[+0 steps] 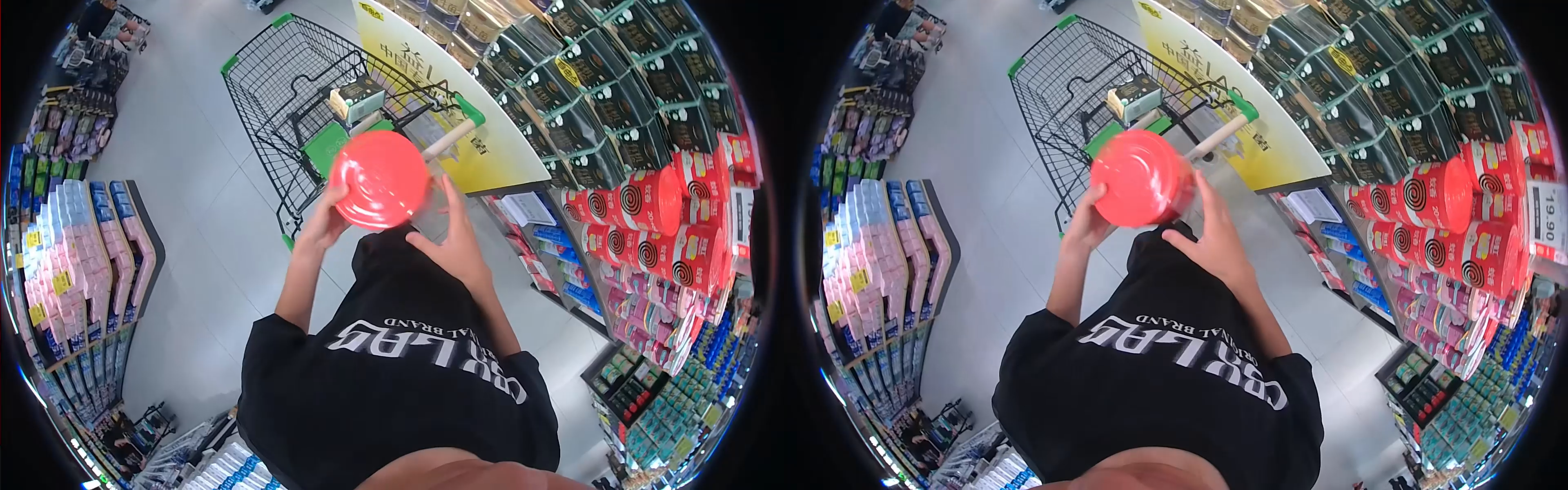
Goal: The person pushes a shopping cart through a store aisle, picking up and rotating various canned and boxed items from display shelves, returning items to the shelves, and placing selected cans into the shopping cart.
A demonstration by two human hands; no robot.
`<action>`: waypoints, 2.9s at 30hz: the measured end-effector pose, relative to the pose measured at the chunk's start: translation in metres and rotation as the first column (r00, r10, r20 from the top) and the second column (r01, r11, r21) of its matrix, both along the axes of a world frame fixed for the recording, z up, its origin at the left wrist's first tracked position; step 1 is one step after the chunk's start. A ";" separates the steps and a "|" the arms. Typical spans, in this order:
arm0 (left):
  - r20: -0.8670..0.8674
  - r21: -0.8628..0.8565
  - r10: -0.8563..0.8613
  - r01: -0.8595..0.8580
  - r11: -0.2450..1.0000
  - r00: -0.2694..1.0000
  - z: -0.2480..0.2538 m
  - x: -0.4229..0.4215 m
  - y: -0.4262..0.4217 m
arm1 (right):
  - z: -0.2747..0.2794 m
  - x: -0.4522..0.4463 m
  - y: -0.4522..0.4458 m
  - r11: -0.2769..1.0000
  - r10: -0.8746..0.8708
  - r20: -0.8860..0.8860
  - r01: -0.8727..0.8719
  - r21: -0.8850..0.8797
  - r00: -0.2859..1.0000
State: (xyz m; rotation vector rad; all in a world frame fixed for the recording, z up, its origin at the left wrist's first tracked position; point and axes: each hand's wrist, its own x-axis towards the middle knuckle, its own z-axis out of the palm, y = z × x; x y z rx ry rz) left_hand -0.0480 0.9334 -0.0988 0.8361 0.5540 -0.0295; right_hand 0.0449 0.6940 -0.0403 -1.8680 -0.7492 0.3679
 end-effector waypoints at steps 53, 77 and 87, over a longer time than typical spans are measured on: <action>-0.584 0.793 -0.141 0.525 -0.308 0.799 -0.153 -0.036 -0.171 | -0.157 -0.336 -0.433 0.266 -0.961 -0.185 0.863 -0.429 0.205; -0.617 0.746 0.034 0.598 -0.293 0.786 -0.168 -0.074 -0.326 | 0.094 -0.004 -0.786 0.064 -0.454 0.866 0.977 -0.203 0.210; -0.713 0.617 -0.125 0.532 -0.580 0.690 0.025 0.040 -0.518 | 0.087 -0.023 -0.832 0.489 -0.565 0.762 0.872 0.002 0.316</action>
